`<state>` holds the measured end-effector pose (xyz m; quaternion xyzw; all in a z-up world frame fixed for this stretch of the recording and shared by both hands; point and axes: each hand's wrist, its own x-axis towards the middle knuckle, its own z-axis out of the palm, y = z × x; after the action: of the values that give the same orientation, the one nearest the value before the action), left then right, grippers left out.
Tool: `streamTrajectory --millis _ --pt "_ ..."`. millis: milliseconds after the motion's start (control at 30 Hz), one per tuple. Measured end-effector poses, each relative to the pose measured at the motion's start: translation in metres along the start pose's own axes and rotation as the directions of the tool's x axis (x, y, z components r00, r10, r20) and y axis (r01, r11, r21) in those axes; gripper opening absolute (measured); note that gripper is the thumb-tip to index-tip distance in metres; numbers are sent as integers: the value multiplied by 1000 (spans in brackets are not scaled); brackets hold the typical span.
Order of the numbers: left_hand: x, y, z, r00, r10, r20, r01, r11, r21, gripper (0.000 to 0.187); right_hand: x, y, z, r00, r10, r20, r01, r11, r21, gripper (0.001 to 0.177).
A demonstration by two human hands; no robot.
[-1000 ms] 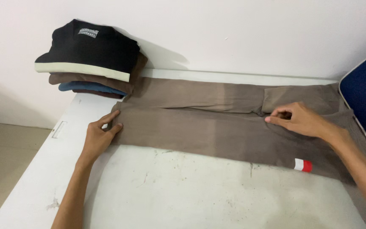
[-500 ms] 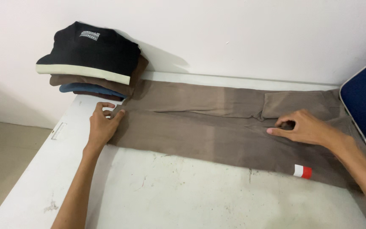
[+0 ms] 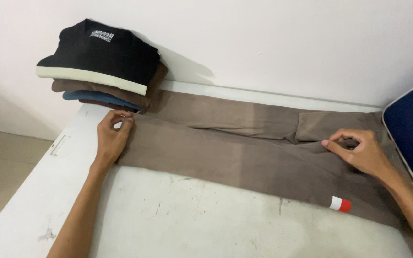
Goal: The person folds a brown t-shirt on a white surface by hand. They smooth the fabric, fold the sleeves inward, fold the shirt in half lengthwise, then fold it into thirds to create a compact rectangle. The folded shirt is placed on a stack of other folded clothes.
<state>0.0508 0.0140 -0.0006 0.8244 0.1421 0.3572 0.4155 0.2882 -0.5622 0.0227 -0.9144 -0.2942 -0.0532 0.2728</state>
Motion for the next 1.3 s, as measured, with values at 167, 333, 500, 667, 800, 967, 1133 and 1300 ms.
streamTrajectory --millis 167,333,500,667,800,967,1133,1300 --pt "-1 1 2 1000 -21 -10 22 998 58 16 12 -9 6 992 -75 -99 72 997 -33 24" --pt "-4 15 5 997 -73 13 70 984 165 18 19 -7 20 991 -129 -37 111 943 -314 35" --pt "-2 13 5 1000 -18 -5 18 984 175 19 18 8 34 982 -163 -98 109 904 -413 38" --pt "-2 7 5 999 -31 -13 33 992 125 18 14 18 42 993 -49 -104 11 939 -343 42" --pt "-2 18 2 998 26 50 -36 981 191 22 8 4 41 997 -30 -67 9 956 -293 32" --pt "-8 48 15 995 51 82 -89 821 564 32 -7 -34 45 954 -237 -185 183 946 -268 25" --pt "-64 94 108 891 90 444 -326 808 490 73 -1 -100 87 942 -315 -113 296 941 -162 34" --pt "-93 108 125 771 -104 629 -342 766 545 86 -5 -159 126 942 -280 187 321 914 -247 58"
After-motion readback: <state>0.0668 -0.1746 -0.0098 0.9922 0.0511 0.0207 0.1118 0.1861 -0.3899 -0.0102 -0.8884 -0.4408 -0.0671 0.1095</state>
